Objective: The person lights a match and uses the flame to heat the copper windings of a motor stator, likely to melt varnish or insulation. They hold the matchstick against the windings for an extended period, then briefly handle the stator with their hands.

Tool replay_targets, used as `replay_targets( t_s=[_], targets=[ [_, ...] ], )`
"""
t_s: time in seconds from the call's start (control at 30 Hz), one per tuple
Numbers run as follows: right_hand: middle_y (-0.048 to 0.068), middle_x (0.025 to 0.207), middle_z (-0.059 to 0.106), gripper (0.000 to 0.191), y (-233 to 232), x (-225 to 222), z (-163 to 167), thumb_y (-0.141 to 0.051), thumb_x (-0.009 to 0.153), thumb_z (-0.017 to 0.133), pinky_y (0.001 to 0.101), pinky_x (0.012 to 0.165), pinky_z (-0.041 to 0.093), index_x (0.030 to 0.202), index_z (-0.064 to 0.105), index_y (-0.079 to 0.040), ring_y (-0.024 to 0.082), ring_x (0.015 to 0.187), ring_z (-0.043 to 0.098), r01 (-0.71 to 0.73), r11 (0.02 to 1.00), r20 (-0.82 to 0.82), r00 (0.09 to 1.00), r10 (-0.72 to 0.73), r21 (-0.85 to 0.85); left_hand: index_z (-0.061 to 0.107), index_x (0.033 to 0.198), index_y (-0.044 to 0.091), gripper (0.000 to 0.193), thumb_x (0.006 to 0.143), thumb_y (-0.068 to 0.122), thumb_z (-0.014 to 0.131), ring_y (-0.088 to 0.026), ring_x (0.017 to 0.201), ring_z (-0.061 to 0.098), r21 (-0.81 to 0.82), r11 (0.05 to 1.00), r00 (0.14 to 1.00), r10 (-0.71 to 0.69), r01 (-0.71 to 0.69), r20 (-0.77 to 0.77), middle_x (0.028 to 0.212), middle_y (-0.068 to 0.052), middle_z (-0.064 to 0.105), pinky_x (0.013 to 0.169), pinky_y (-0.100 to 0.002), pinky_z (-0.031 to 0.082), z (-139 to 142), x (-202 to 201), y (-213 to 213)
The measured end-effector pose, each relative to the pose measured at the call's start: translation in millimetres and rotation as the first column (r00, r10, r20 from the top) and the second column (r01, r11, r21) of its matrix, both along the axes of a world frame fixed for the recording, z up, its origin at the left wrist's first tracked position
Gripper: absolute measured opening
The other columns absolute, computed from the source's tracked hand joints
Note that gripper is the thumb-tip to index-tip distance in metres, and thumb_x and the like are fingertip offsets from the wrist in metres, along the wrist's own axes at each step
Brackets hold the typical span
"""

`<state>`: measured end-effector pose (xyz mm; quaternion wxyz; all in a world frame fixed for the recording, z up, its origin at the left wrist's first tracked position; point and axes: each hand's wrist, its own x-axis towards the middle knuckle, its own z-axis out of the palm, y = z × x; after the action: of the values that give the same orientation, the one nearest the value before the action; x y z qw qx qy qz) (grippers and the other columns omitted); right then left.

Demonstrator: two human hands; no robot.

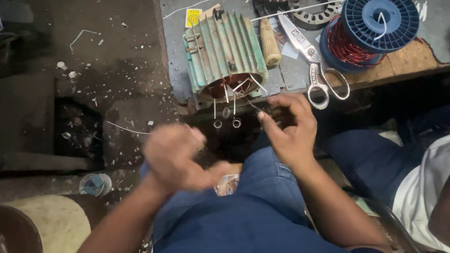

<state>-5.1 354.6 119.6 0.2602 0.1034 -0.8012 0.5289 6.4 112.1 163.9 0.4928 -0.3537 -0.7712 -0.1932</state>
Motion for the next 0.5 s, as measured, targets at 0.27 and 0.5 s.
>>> replay_targets(
  t_s=[0.27,0.5],
  targets=[
    [0.009,0.097,0.072,0.021,-19,-7,16,-0.004,0.086,0.084,0.0286,0.080,0.056,0.101,0.071,-0.002,0.019,0.087,0.070,-0.048,0.996,-0.012,0.999,0.049,0.077,0.040,0.137,0.008,0.068,0.095,0.031,0.090,-0.034,0.119,0.049,0.037,0.971,0.971,0.234,-0.235,0.042,0.128,-0.015,0.043,0.098,-0.049,0.047,-37,4,8],
    [0.009,0.094,0.073,0.011,-14,-13,6,-0.004,0.093,0.080,0.0277,0.079,0.053,0.103,0.076,-0.001,0.018,0.086,0.069,-0.030,0.998,0.021,0.999,0.029,0.057,0.080,0.109,0.020,0.025,0.089,0.030,0.092,-0.035,0.146,0.020,0.022,0.985,0.944,0.158,-0.172,0.289,0.157,-0.014,0.034,0.123,-0.048,0.024,-39,-20,-3]
  ],
)
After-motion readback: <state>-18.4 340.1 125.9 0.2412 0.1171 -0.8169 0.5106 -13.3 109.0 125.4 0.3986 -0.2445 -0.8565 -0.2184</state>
